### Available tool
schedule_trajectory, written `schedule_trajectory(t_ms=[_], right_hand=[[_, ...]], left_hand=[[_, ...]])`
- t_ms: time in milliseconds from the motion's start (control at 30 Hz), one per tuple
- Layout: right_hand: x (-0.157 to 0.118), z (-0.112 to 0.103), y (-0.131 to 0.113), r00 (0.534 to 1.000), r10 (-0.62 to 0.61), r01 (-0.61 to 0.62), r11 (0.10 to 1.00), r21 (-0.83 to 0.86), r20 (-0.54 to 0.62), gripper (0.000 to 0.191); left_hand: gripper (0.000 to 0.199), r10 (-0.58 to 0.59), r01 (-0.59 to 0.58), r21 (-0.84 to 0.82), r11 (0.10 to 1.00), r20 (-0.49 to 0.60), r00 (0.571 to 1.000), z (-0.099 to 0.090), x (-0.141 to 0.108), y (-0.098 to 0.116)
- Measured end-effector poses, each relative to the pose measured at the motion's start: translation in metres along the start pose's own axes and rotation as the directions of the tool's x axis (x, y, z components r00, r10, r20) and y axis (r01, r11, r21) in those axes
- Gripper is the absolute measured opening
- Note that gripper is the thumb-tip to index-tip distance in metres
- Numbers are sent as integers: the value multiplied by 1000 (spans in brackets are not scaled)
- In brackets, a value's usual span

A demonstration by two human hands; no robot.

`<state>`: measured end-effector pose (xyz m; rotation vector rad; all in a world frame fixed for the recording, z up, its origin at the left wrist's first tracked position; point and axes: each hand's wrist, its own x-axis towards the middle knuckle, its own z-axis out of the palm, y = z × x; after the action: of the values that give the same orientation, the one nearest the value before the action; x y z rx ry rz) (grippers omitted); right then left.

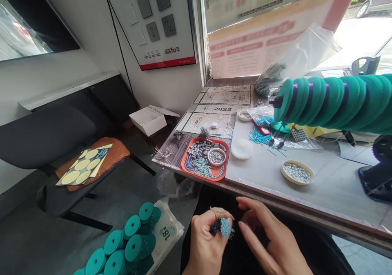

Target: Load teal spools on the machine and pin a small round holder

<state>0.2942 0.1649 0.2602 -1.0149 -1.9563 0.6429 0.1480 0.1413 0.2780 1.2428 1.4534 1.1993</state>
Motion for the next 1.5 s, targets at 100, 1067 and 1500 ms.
schedule_trajectory(t_ms=[100, 1067, 1500], right_hand=[[0, 3, -1, 995, -94, 95, 993, -68, 18, 40], [-2, -3, -3, 968, -244, 248, 964, -99, 53, 18], [1, 1, 1, 978, -174, 170, 985, 41, 117, 12]], left_hand=[[17, -25, 29, -52, 998, 81, 996, -2, 2, -1], [51, -503, 394, -696, 600, 55, 862, 4, 7, 2], [43, -350, 398, -493, 774, 191, 917, 10, 0, -14]])
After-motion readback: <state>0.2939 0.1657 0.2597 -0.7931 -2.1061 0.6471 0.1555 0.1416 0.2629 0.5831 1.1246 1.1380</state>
